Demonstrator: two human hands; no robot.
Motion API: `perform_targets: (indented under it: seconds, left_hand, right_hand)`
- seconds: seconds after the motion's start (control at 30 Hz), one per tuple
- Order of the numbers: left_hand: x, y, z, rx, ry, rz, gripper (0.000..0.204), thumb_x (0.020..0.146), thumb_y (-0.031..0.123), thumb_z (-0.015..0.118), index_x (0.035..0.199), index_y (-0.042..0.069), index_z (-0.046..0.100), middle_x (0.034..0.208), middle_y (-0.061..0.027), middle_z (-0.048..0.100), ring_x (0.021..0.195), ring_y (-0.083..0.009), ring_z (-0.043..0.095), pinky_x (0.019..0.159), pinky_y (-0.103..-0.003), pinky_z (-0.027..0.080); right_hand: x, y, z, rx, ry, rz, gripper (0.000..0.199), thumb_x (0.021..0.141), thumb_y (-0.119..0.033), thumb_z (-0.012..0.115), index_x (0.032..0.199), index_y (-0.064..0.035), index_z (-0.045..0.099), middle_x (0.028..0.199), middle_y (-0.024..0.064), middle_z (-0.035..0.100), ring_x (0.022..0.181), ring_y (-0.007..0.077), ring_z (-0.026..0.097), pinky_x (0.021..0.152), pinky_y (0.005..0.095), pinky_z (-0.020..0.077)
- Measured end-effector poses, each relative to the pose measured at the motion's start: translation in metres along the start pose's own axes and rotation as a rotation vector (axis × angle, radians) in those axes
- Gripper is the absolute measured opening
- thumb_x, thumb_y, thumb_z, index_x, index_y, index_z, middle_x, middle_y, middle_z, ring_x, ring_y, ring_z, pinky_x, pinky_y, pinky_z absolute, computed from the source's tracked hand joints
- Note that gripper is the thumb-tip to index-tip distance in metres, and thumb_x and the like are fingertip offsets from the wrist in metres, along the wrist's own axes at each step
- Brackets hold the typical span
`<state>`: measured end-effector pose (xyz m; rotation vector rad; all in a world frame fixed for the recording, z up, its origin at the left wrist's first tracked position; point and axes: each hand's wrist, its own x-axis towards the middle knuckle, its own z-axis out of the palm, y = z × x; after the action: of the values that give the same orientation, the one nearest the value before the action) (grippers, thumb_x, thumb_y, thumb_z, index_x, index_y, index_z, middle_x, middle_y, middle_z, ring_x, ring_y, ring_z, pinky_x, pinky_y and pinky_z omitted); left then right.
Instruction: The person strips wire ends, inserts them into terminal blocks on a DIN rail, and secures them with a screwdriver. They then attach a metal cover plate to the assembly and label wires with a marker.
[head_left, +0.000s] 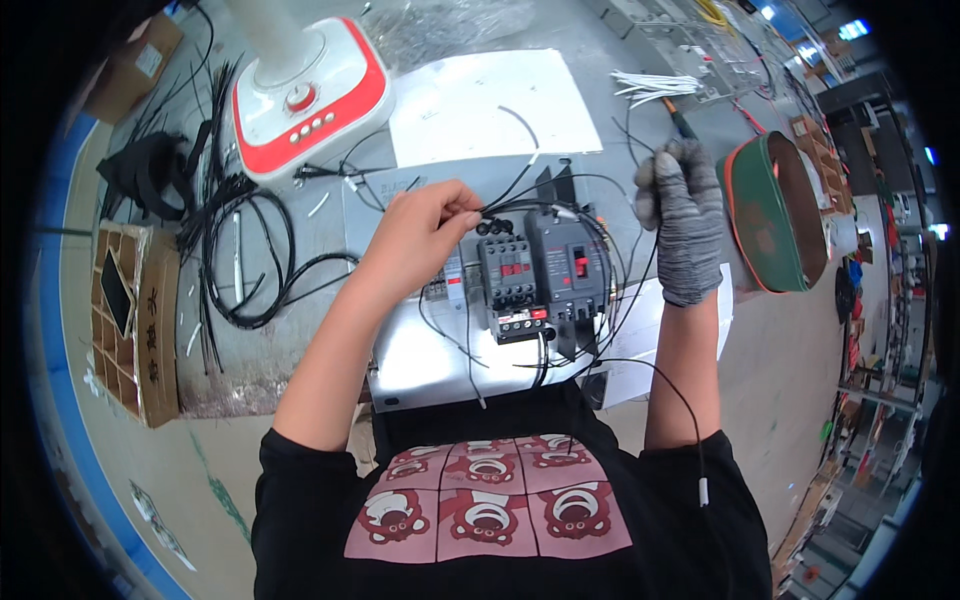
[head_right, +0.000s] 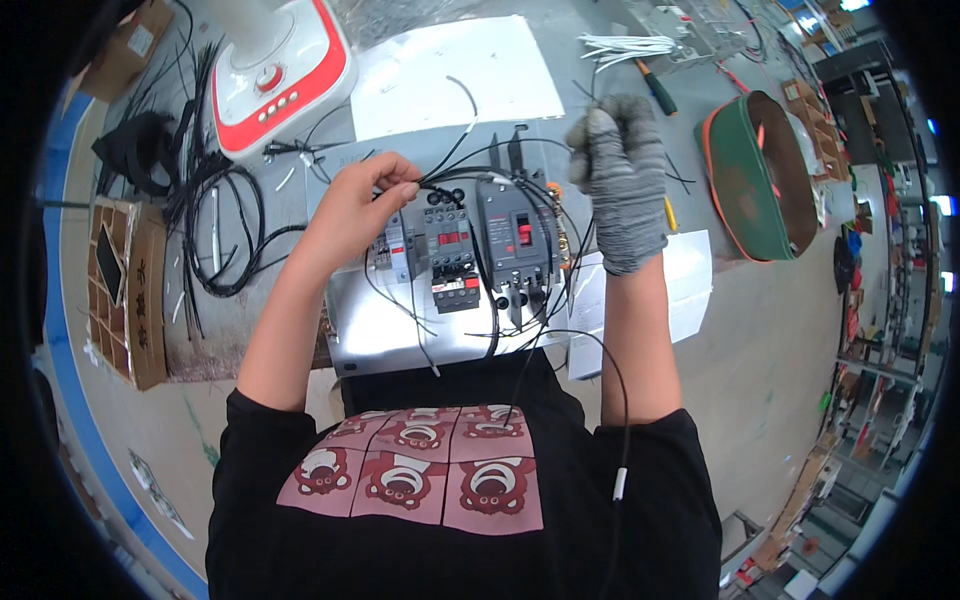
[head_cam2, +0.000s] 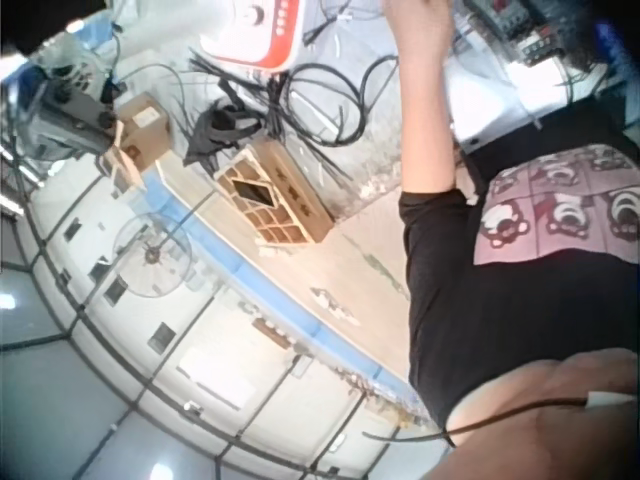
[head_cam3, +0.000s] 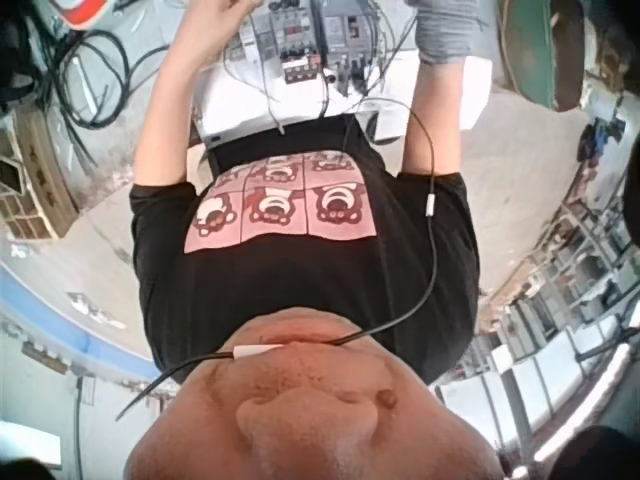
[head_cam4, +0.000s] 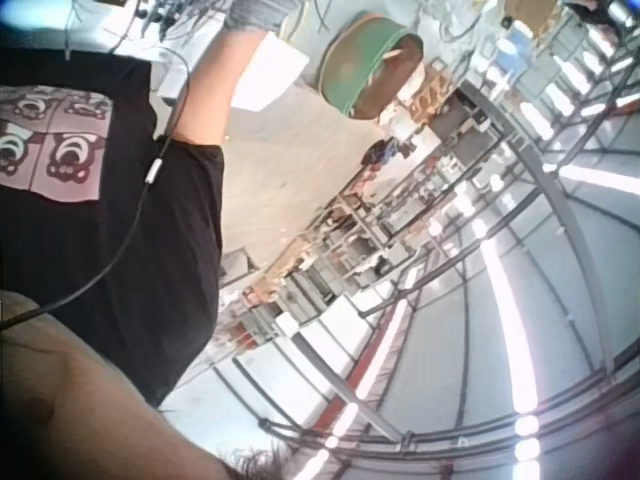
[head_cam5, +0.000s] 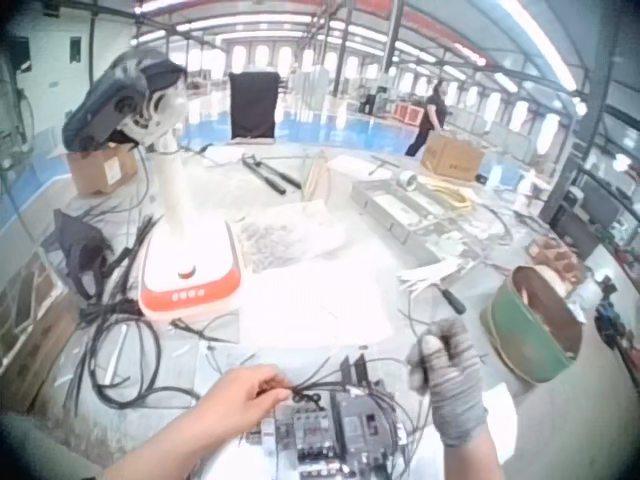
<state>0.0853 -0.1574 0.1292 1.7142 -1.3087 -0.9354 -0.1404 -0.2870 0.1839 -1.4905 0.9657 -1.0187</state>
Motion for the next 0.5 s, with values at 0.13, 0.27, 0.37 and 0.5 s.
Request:
perform_targets:
  seconds: [0.13, 0.27, 0.37, 0.5]
  left_hand:
    - [-0.005, 0.004, 0.005, 0.020, 0.032, 0.065, 0.014, 0.087, 0.009, 0.061, 0.096, -0.002, 0.060, 0.083, -0.0068, 0.064, 0.082, -0.0139, 0.058, 0.075, -0.029, 0.047]
    - [-0.004, -0.002, 0.010, 0.014, 0.032, 0.075, 0.012, 0.087, 0.007, 0.060, 0.095, -0.002, 0.057, 0.082, -0.0012, 0.058, 0.079, -0.0102, 0.051, 0.074, -0.026, 0.045]
    - [-0.004, 0.000, 0.012, 0.037, 0.038, 0.054, 0.013, 0.087, 0.008, 0.059, 0.096, -0.002, 0.057, 0.083, -0.0014, 0.059, 0.080, -0.0102, 0.051, 0.075, -0.026, 0.044]
    - [-0.004, -0.003, 0.013, 0.042, 0.079, 0.079, 0.015, 0.085, 0.006, 0.062, 0.097, -0.003, 0.060, 0.083, -0.0088, 0.066, 0.077, -0.0175, 0.059, 0.075, -0.031, 0.048]
  right_hand:
    - [-0.006, 0.021, -0.040, 0.144, 0.141, 0.079, 0.015, 0.089, -0.019, 0.068, 0.098, -0.0085, 0.063, 0.067, -0.0055, 0.053, 0.050, 0.0022, 0.041, 0.043, 0.0181, 0.0290]
    - [-0.004, 0.060, -0.070, -0.002, 0.161, 0.188, 0.020, 0.095, -0.019, 0.058, 0.105, -0.0035, 0.067, 0.068, -0.0037, 0.056, 0.047, 0.0010, 0.036, 0.042, 0.0176, 0.0270]
    - [-0.003, 0.084, -0.078, -0.030, 0.055, 0.326, 0.018, 0.095, -0.017, 0.059, 0.106, -0.0074, 0.069, 0.084, -0.0013, 0.069, 0.048, 0.0004, 0.037, 0.042, 0.0168, 0.0275]
    - [0.000, 0.097, -0.068, -0.173, -0.094, 0.313, 0.016, 0.088, -0.017, 0.067, 0.101, -0.0089, 0.071, 0.081, -0.0040, 0.068, 0.052, 0.0011, 0.040, 0.047, 0.0176, 0.0312]
